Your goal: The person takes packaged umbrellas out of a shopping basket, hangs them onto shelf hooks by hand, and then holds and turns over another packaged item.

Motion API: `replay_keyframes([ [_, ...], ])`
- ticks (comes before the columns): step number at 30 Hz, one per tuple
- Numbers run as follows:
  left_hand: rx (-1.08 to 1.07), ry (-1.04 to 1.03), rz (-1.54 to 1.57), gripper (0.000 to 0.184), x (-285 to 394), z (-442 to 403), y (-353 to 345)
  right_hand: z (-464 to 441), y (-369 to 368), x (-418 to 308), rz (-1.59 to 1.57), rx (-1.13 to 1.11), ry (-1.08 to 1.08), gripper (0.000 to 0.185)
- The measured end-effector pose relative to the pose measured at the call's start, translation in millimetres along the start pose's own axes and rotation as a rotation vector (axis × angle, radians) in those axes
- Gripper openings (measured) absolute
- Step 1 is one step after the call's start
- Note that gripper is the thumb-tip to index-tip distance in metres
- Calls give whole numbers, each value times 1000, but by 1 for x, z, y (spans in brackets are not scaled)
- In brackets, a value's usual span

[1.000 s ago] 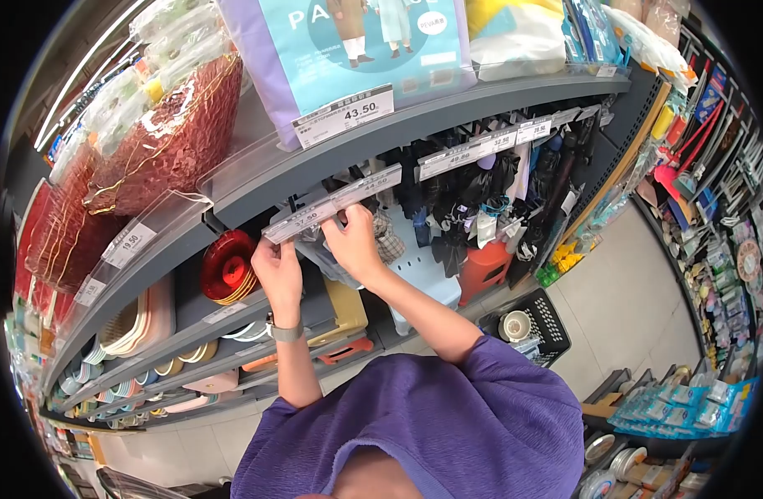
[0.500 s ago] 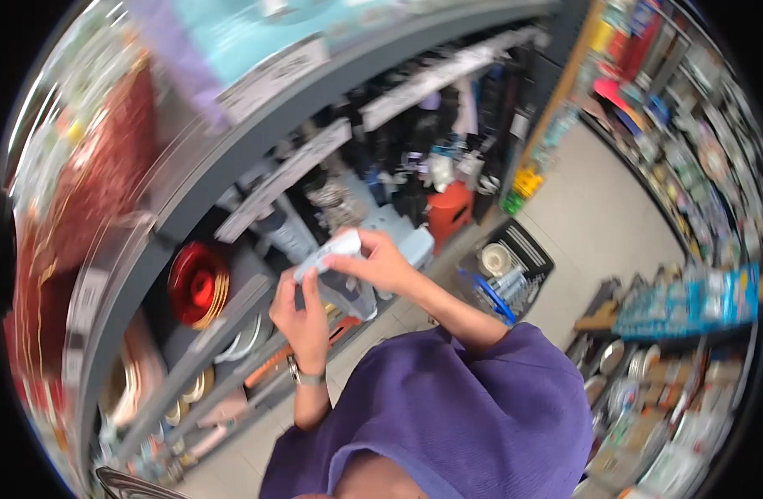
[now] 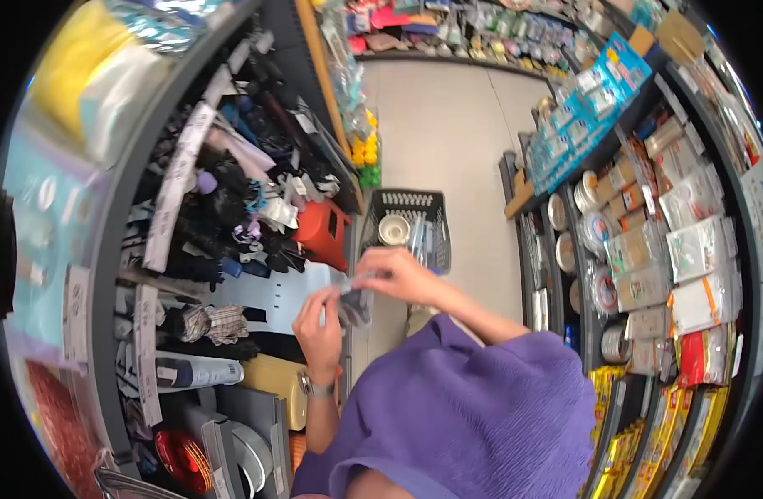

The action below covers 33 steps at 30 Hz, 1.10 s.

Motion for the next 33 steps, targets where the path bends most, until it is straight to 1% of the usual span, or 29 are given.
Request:
replay_keyframes([
  [3, -42, -109, 34, 9, 22, -46, -42, -1, 48, 3, 103, 101, 82, 11],
  [5, -109, -127, 41, 10, 33, -70, -75, 1, 79, 18, 82, 149, 52, 10],
  [7, -152, -206, 33, 9, 42, -92, -109, 4, 113, 37, 64, 236, 25, 10],
  [9, -221, -211, -2, 12, 41, -108, -144, 10, 137, 74, 35, 289, -7, 10],
  [11, -353, -306, -142, 13, 33, -117, -187, 16, 153, 120, 37, 302, -103, 12],
  [13, -408, -315, -169, 12, 13, -121, -231, 20, 165, 162, 27, 335, -155, 9],
  [16, -533, -336, -233, 8, -14, -127, -290, 26, 176, 221, 151, 381, -214, 6],
  [17, -554, -331, -229, 8, -26, -128, -309, 26, 176, 241, 142, 385, -233, 6],
  [20, -759, -114, -174, 8, -67, -129, -366, 31, 172, 303, 167, 382, -322, 7],
  [21, -767, -116, -167, 8, -80, -133, -386, 32, 173, 328, 194, 387, -361, 7],
  [23, -849, -138, -137, 8, -116, -121, -426, 35, 165, 371, 209, 393, -420, 9],
  [24, -893, -91, -119, 8, -134, -118, -447, 34, 166, 395, 274, 379, -476, 10],
  [25, -904, -86, -114, 8, -149, -114, -463, 32, 167, 411, 336, 359, -534, 12],
  [26, -930, -113, -125, 8, -163, -113, -484, 28, 173, 427, 338, 359, -542, 12],
  [28, -965, -130, -105, 9, -188, -111, -525, 23, 176, 456, 439, 283, -612, 8],
  [29, -974, -131, -101, 9, -201, -110, -540, 20, 176, 470, 438, 286, -621, 8],
  [31, -991, -154, -100, 9, -211, -115, -577, 13, 189, 500, 534, 251, -662, 5],
  [32, -982, -135, -120, 8, -219, -114, -593, 14, 192, 516, 587, 239, -722, 6],
  [33, -985, -127, -114, 8, -223, -113, -608, 12, 198, 525, 588, 231, -729, 6],
])
Point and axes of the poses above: each hand's wrist, its own z-axis away from the middle knuckle, its own y-axis out of the back of the hand, x = y × z, the point moved 6 cm from there along -z, towards the middle knuckle, and after that the axes turned 14 degrees about -z, right-handed, at the moved point
